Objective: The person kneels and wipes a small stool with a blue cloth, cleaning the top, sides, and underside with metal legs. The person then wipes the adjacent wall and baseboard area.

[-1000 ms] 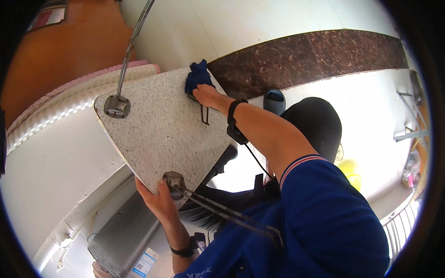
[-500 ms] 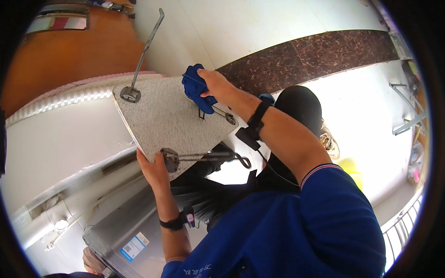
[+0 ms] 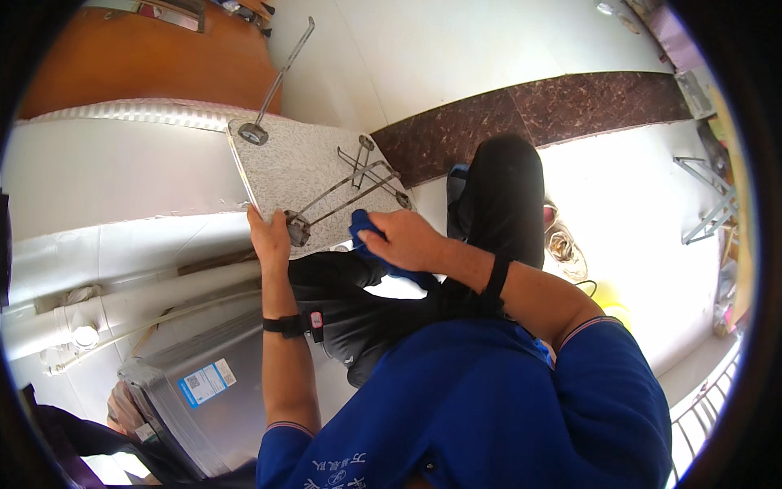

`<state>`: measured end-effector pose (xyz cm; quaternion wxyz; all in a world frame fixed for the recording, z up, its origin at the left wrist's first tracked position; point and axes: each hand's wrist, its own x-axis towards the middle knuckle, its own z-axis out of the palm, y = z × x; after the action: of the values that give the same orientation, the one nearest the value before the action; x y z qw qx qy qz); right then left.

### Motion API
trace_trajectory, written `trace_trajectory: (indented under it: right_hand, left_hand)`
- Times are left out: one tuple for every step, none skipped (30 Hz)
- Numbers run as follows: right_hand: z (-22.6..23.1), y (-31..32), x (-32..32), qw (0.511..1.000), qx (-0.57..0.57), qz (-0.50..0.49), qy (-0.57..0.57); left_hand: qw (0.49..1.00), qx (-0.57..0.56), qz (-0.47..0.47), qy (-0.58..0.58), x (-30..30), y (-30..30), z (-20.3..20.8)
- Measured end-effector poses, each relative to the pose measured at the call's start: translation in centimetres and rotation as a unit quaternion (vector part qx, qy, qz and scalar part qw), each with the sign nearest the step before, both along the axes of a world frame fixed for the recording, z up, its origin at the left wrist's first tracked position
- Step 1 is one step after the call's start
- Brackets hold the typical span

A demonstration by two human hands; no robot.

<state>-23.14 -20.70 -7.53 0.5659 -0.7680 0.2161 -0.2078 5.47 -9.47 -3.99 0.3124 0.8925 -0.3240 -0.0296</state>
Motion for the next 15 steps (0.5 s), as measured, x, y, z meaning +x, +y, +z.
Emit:
trace_trajectory:
  right_hand:
    - [1.6,0.4,0.0,0.996,-0.067,-0.004,-0.054]
    - [2.9,0.7,0.3,0.994,-0.089,-0.008,-0.063]
    - [3.9,0.9,0.7,0.993,-0.089,-0.036,-0.072]
    - [4.6,0.9,1.3,0.991,-0.088,-0.064,-0.082]
    - [4.9,0.8,2.0,0.988,-0.086,-0.093,-0.091]
    - [4.9,0.2,3.0,0.986,-0.093,-0.113,-0.080]
    - [4.5,-0.5,4.0,0.983,-0.095,-0.138,-0.076]
    - [3.9,-1.3,5.0,0.980,-0.093,-0.162,-0.068]
    - [3.2,-2.2,5.9,0.977,-0.090,-0.186,-0.060]
    - [2.3,-3.1,6.7,0.982,-0.055,-0.178,-0.028]
    - [1.3,-3.9,7.7,0.980,-0.047,-0.193,-0.005]
    - [0.4,-4.5,9.0,0.977,-0.041,-0.207,0.012]
    - [-0.7,-5.1,10.2,0.974,-0.026,-0.221,0.044]
    - [-1.8,-5.5,11.3,0.976,0.004,-0.210,0.050]
    - [-2.9,-5.7,12.5,0.978,0.014,-0.204,0.049]
  left_hand:
    - [1.000,-0.002,0.000,0.004,0.0,0.0,0.0]
    - [1.000,-0.012,-0.003,0.002,-0.1,0.0,-0.1]
    - [1.000,-0.022,-0.009,-0.002,-0.2,-0.1,-0.1]
    - [1.000,-0.018,-0.005,-0.007,-0.3,-0.1,-0.1]
    - [1.000,-0.014,-0.004,-0.013,-0.5,-0.1,-0.1]
    - [0.999,-0.014,-0.009,-0.031,-0.6,-0.1,0.0]
    - [0.999,-0.012,-0.007,-0.028,-0.8,-0.2,0.0]
    - [0.999,-0.015,-0.012,-0.038,-0.9,-0.3,0.1]
    - [0.999,-0.016,-0.018,-0.049,-1.1,-0.4,0.1]
    - [0.999,-0.009,-0.014,-0.043,-1.3,-0.4,0.2]
    - [0.999,0.000,-0.011,-0.039,-1.4,-0.4,0.3]
    - [0.998,0.007,-0.011,-0.053,-1.4,-0.3,0.4]
    - [0.999,0.006,-0.011,-0.038,-1.4,-0.4,0.5]
    - [0.999,0.006,-0.014,-0.041,-1.5,-0.3,0.6]
    - [0.998,0.007,-0.022,-0.051,-1.4,-0.3,0.7]
